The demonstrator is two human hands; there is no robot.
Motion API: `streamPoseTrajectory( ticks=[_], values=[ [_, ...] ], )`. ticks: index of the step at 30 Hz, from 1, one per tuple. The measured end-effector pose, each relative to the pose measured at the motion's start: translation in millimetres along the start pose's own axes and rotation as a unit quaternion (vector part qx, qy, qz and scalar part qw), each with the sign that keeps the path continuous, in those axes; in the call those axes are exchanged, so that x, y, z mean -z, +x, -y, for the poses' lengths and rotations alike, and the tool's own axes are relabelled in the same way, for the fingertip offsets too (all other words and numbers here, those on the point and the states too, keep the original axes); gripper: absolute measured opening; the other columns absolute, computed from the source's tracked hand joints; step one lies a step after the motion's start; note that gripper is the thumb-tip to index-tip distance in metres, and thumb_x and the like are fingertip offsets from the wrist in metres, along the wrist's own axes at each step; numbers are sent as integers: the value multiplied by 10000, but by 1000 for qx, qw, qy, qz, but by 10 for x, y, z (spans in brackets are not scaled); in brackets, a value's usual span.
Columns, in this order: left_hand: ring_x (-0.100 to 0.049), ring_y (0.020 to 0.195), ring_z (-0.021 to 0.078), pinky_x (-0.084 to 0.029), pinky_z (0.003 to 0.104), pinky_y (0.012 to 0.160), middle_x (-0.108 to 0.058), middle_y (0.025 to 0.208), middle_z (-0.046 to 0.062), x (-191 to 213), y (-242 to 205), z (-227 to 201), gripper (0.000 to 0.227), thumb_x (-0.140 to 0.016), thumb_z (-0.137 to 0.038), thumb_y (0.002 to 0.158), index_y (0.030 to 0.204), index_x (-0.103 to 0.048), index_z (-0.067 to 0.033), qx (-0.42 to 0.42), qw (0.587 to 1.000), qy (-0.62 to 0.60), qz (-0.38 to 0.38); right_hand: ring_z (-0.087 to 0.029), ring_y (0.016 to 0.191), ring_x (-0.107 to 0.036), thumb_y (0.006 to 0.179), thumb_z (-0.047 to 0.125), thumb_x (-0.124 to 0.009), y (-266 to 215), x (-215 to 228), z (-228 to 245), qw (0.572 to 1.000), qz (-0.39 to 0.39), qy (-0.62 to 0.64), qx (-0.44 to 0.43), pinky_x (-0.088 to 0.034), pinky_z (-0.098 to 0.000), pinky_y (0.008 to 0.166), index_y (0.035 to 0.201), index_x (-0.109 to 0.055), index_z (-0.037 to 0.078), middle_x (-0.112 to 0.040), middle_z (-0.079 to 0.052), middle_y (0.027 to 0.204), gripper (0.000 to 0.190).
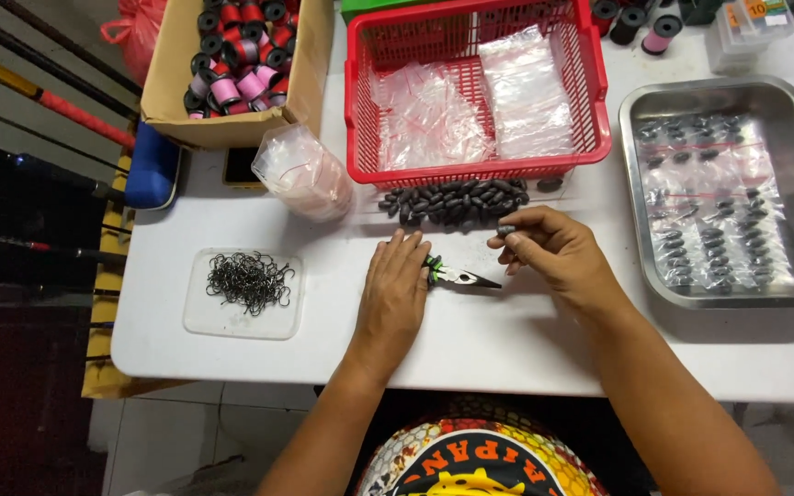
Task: The person uses pliers to crimp small metal sleeves onto black cylindrical components, then places each finished unit into a small plastic bag. The person repeats this process for several units, organizing them into a tray.
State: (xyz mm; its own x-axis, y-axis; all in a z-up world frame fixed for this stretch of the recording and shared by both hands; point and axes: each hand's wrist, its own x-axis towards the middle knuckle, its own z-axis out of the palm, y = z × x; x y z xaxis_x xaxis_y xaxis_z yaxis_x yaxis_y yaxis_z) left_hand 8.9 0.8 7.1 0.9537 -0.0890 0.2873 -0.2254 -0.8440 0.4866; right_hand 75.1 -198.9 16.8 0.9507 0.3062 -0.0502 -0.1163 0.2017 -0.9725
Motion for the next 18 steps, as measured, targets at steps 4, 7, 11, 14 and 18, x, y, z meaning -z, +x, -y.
streamPoseTrajectory(
  ticks=[4,7,11,14,18],
  values=[
    [-419,1223,307,-244,429,1058,-528,1225,137,0,2,5,297,-408,-155,930,1183,-525,-51,-1,1000,10,2,-151,683,-595,814,-10,-578,-14,-80,-4,998,17,-67,14,-509,-246,578,1022,-596,-18,-648,-132,786,209],
    [-409,1233,297,-234,418,1064,-521,1235,125,8,7,1,300,-393,-156,932,1185,-524,-60,2,1000,10,12,-185,661,-568,756,14,-629,-18,-186,-44,939,57,-314,128,-467,-308,624,950,-661,88,-631,-76,739,210],
    [-407,1233,308,-235,431,1062,-517,1236,135,-13,23,-4,291,-407,-135,923,1177,-524,-55,-2,1000,14,12,-186,692,-556,779,93,-608,-23,-330,-101,756,107,-575,295,-437,-305,640,863,-618,163,-578,-14,748,110],
    [-405,1234,309,-238,432,1061,-514,1238,136,-23,23,10,286,-413,-133,922,1174,-525,-57,-5,1000,24,14,-158,666,-532,829,112,-550,-45,-394,-44,679,115,-655,310,-410,-280,628,864,-612,186,-543,12,705,103],
    [-381,1252,300,-214,423,1070,-495,1262,131,-47,31,36,293,-383,-149,931,1176,-517,-61,2,999,23,30,-152,658,-517,825,93,-526,-135,-402,115,615,163,-727,258,-390,-274,625,881,-610,194,-530,22,675,143]
  ],
)
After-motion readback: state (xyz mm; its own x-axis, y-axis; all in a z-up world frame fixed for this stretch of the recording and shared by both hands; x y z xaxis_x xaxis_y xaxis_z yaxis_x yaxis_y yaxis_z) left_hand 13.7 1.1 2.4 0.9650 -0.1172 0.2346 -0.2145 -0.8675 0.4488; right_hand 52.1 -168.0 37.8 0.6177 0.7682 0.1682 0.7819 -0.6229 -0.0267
